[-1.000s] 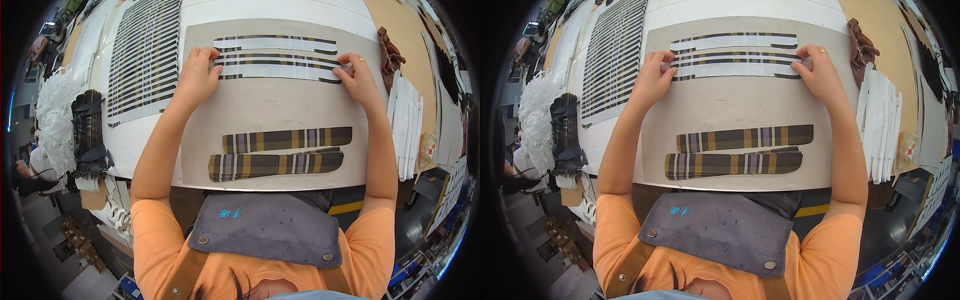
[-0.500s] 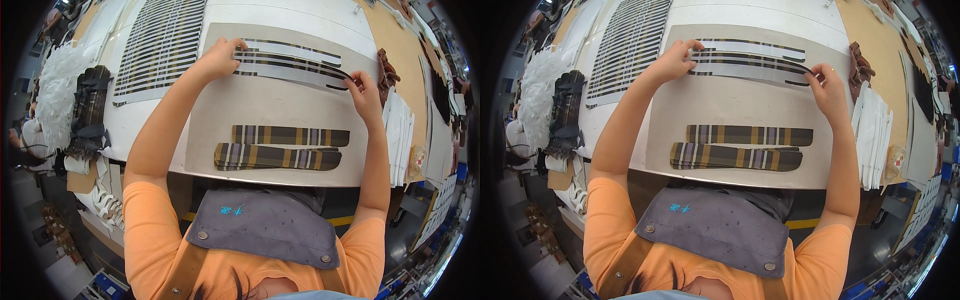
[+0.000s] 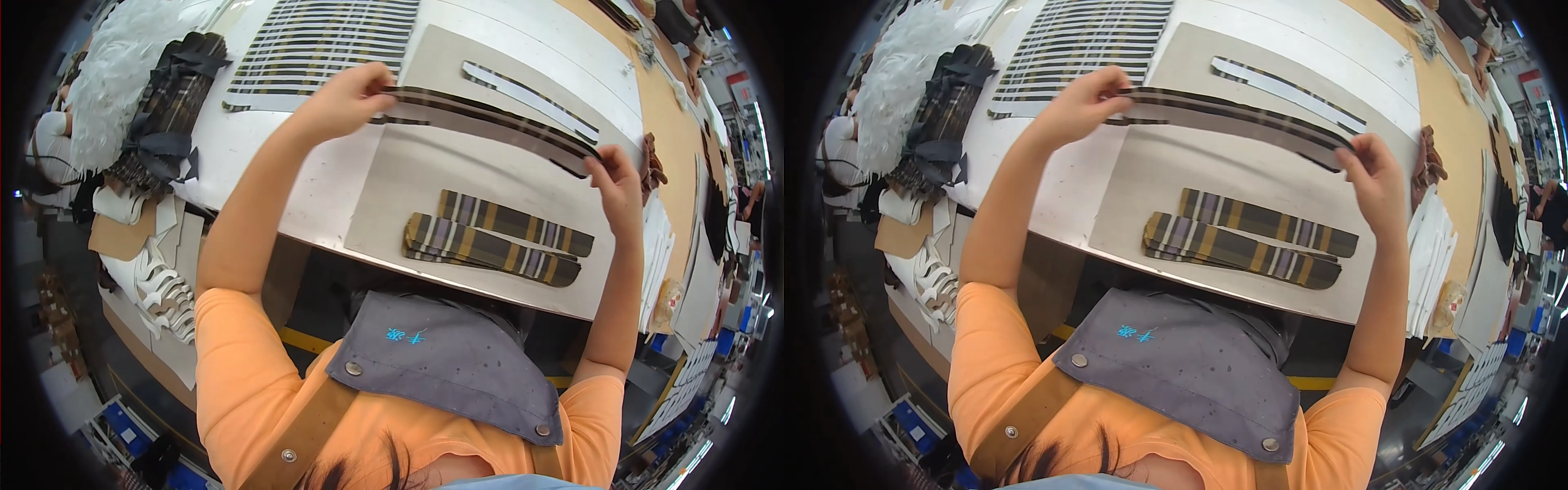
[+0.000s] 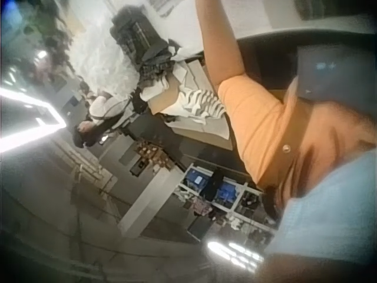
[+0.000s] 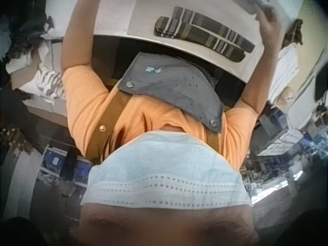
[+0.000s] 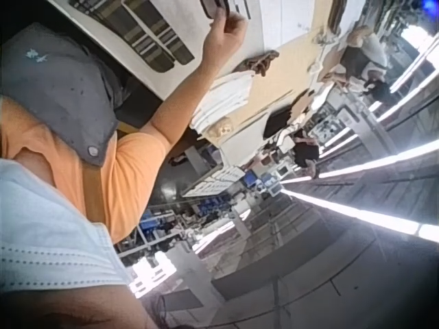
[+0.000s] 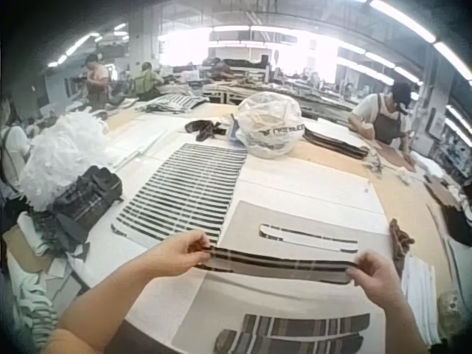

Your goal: Applying glue and attaching lining material to plaid leather straps.

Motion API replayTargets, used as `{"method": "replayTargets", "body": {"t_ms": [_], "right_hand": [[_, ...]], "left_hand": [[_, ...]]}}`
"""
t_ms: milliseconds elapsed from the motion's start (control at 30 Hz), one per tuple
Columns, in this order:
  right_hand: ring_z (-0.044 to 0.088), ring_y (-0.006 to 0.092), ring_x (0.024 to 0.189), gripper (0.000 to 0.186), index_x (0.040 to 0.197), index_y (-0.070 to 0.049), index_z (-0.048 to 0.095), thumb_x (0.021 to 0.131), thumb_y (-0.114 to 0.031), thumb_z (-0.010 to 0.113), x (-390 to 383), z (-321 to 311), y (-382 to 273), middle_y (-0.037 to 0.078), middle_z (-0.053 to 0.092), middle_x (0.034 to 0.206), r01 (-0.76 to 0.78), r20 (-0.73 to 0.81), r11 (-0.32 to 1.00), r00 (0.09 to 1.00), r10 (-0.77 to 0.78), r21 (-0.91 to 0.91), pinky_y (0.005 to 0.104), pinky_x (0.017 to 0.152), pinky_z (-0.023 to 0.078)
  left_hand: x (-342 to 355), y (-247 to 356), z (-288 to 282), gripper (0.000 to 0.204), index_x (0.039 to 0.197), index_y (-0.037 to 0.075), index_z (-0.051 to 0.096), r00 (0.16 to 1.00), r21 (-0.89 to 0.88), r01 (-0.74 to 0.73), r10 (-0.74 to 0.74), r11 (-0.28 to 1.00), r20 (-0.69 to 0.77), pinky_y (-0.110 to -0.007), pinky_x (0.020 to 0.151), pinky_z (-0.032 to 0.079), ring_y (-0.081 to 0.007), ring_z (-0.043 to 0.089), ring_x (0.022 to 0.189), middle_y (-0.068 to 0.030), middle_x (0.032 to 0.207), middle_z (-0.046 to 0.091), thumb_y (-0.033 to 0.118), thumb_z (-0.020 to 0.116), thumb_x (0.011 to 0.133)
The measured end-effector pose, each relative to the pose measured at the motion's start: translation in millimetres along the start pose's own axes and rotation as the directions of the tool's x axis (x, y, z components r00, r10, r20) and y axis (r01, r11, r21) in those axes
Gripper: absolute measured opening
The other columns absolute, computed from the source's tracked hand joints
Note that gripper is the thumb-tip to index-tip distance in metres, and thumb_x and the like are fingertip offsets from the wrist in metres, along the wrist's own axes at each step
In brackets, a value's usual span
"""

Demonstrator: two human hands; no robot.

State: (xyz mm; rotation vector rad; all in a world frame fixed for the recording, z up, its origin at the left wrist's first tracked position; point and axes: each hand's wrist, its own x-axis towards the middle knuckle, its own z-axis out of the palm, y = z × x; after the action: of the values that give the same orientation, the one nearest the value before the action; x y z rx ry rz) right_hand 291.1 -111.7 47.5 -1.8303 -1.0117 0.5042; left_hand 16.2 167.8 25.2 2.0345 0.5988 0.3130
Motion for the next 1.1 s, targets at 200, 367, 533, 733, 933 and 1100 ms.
{"method": "replayTargets", "body": {"t_ms": [200, 367, 533, 733, 933, 1100], "right_hand": [[0.05, 0.0058, 0.059, 0.016, 0.089, -0.003, 0.057, 0.088, -0.018, 0.064, 23.2, 119.7, -32.1, -0.001, 0.056, 0.07, -0.147, 0.429, 0.979, 0.9, 0.074, 0.14, 0.0218, 0.053, 0.041], [0.05, 0.0076, 0.051, 0.02, 0.086, -0.003, 0.058, 0.089, -0.022, 0.063, 41.9, 190.2, -54.0, 0.001, 0.058, 0.068, -0.204, 0.518, 0.973, 0.847, 0.119, 0.111, 0.0225, 0.048, 0.039], [0.046, 0.0078, 0.045, 0.022, 0.083, -0.003, 0.059, 0.089, -0.025, 0.063, 56.8, 209.3, -66.1, 0.002, 0.058, 0.062, -0.159, 0.527, 0.986, 0.835, 0.159, -0.047, 0.023, 0.042, 0.036], [0.042, 0.0081, 0.04, 0.025, 0.078, -0.004, 0.058, 0.088, -0.026, 0.064, 63.5, 218.4, -65.9, 0.003, 0.055, 0.055, -0.192, 0.504, 0.975, 0.835, 0.22, -0.107, 0.0237, 0.037, 0.032], [0.041, 0.008, 0.04, 0.025, 0.078, -0.004, 0.058, 0.088, -0.026, 0.064, 63.1, 217.7, -65.7, 0.003, 0.055, 0.054, -0.188, 0.508, 0.975, 0.832, 0.222, -0.118, 0.0239, 0.036, 0.031], [0.051, 0.0131, 0.044, 0.025, 0.077, -0.003, 0.06, 0.087, -0.025, 0.063, 62.6, 217.5, -66.3, 0.005, 0.059, 0.056, -0.176, 0.52, 0.974, 0.824, 0.225, -0.142, 0.0284, 0.042, 0.042]], "left_hand": [[-84.1, -58.9, -89.7, 0.024, 0.107, 0.001, 0.053, 0.931, -0.028, 0.194, -0.193, 0.981, -0.31, -0.022, 0.071, 0.043, -0.0086, 0.052, 0.077, -0.0003, 0.083, 0.056, 0.008, 0.063, 0.085], [-109.4, -88.3, -120.5, 0.028, 0.11, 0.002, 0.052, 0.843, 0.214, 0.351, -0.209, 0.912, -0.495, -0.026, 0.068, 0.045, -0.0123, 0.054, 0.07, -0.0038, 0.078, 0.056, 0.007, 0.061, 0.084], [-102.8, -86.7, -121.0, 0.027, 0.109, 0.004, 0.05, 0.807, 0.49, 0.445, -0.097, 0.75, -0.583, -0.038, 0.072, 0.047, -0.0255, 0.062, 0.073, -0.0095, 0.077, 0.062, 0.008, 0.058, 0.084], [-95.5, -98.8, -120.4, 0.023, 0.106, 0.004, 0.051, 0.818, 0.592, 0.457, -0.052, 0.664, -0.573, -0.042, 0.076, 0.044, -0.03, 0.062, 0.079, -0.0106, 0.079, 0.063, 0.01, 0.058, 0.085], [-97.3, -107.9, -117.2, 0.018, 0.101, 0.004, 0.053, 0.819, 0.617, 0.428, 0.005, 0.661, -0.574, -0.043, 0.074, 0.045, -0.0315, 0.062, 0.082, -0.0115, 0.084, 0.064, 0.01, 0.058, 0.086], [-99.3, -107.7, -114.8, 0.016, 0.102, 0.004, 0.053, 0.813, 0.623, 0.419, 0.033, 0.66, -0.582, -0.043, 0.075, 0.045, -0.0325, 0.061, 0.086, -0.012, 0.088, 0.063, 0.008, 0.055, 0.088]]}}
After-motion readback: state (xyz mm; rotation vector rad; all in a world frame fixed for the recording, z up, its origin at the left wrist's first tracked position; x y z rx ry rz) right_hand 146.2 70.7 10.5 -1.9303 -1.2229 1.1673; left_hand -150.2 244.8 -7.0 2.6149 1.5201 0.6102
